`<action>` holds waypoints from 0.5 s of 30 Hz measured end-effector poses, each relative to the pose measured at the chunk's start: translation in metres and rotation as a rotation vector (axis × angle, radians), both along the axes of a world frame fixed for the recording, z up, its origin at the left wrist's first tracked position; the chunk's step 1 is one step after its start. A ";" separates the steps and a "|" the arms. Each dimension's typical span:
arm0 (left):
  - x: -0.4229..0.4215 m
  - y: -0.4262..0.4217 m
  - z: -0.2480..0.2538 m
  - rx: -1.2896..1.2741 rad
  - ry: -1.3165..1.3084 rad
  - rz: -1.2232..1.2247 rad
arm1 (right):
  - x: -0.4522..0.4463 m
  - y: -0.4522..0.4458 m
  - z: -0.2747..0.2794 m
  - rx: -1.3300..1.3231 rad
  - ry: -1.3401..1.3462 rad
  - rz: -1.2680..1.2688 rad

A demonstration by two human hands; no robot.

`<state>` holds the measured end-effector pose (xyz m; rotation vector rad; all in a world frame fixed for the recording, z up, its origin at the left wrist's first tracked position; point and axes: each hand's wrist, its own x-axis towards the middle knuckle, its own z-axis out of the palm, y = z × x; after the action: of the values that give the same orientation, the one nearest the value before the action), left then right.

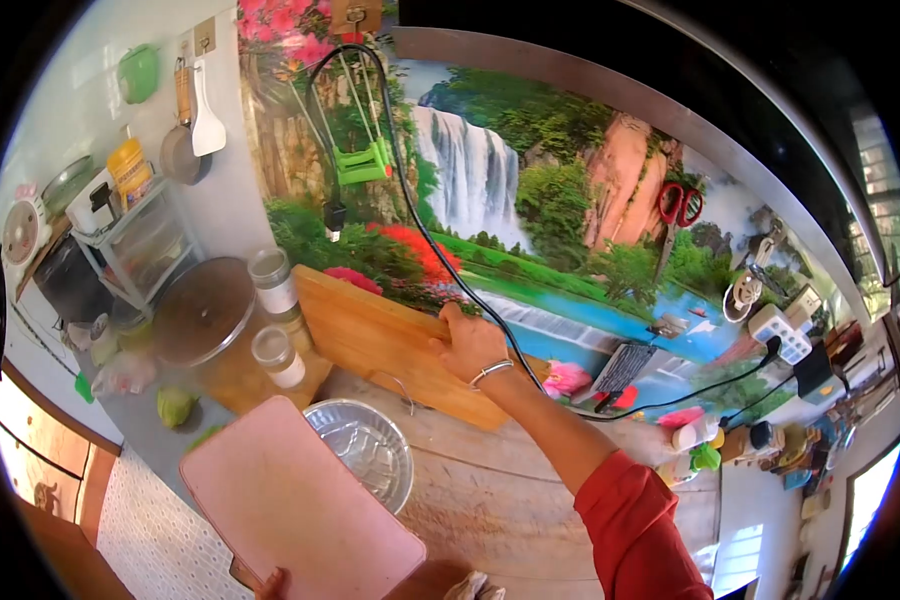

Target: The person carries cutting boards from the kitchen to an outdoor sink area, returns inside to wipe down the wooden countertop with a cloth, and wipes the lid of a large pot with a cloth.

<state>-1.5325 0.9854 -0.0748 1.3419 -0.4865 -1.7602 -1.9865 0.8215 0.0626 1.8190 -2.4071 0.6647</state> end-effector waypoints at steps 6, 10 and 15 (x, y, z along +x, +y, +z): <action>-0.002 0.003 -0.006 -0.022 0.011 -0.052 | -0.031 0.010 0.011 0.088 -0.132 0.113; 0.014 0.014 -0.025 0.001 0.100 -0.085 | -0.049 0.019 0.022 0.401 -0.431 0.041; -0.016 0.009 0.004 -0.074 0.123 -0.161 | -0.067 0.037 0.040 0.560 -0.527 0.162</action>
<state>-1.5481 0.9941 -0.0704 1.1629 -0.5987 -1.9235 -2.0533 0.8584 0.1026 2.3017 -3.0493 0.5759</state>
